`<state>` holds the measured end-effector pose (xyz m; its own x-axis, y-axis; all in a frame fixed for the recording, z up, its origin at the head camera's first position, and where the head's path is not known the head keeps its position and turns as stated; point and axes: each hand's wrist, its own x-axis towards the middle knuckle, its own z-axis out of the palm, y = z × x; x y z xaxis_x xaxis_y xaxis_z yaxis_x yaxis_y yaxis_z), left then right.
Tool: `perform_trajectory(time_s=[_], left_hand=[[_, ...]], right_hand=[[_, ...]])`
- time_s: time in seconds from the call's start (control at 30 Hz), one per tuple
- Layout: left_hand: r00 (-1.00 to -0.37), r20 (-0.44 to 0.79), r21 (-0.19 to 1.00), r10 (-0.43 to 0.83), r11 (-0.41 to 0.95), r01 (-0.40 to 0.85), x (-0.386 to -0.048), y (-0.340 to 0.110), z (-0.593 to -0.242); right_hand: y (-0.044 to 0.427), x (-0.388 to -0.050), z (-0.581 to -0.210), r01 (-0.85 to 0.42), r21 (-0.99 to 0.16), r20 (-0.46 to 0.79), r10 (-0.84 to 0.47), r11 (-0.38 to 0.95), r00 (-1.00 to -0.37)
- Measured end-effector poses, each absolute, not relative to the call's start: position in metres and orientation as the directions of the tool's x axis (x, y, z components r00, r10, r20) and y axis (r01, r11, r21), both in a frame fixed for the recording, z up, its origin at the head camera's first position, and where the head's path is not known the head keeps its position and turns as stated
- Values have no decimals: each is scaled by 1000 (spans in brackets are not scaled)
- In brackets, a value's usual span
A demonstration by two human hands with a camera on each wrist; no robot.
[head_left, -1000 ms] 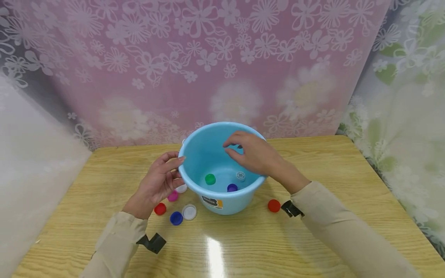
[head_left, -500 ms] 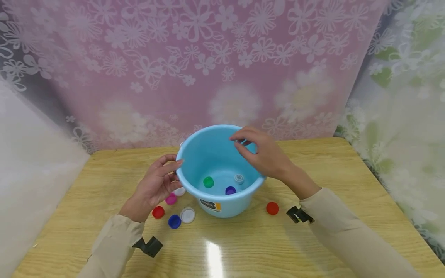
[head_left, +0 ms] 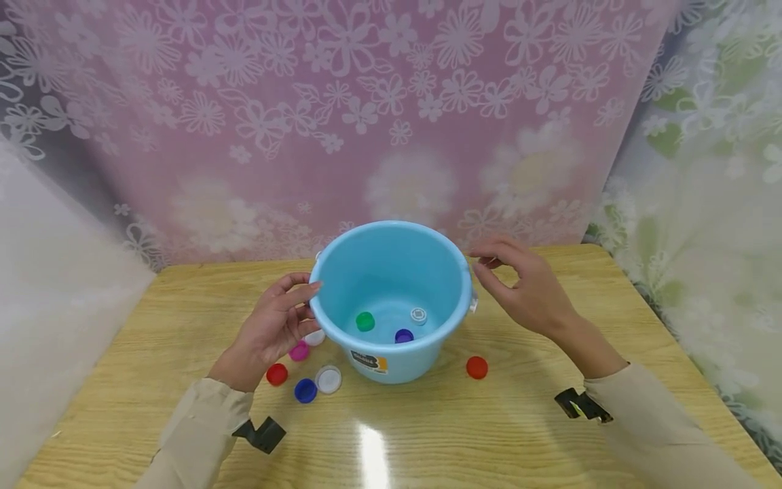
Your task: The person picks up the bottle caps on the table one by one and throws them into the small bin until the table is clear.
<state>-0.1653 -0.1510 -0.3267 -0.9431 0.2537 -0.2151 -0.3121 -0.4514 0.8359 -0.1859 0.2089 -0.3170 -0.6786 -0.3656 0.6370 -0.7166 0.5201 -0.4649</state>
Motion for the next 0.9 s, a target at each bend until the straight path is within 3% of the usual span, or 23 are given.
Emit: perform_trajectory(time_s=[0.23,0.5,0.7,0.9], left_hand=[[-945,-207,836,255,-455,-306,-165,-151,-326],[-946,-215,837,242,-453,-306,-164,-151,-327],[-947,-213,833,241,-462,-305,-164,-151,-327],[-946,-213,835,246,-457,-307,-163,-150,-325]], right_hand=[[239,-175,-340,-687,-494,563,-406,533,-720],[250,-163,-378,-597,-523,263,-551,608,-792],[246,-159,-395,-547,-536,61,-616,643,-785],[242,-156,-403,-555,-523,15,-645,646,-764]])
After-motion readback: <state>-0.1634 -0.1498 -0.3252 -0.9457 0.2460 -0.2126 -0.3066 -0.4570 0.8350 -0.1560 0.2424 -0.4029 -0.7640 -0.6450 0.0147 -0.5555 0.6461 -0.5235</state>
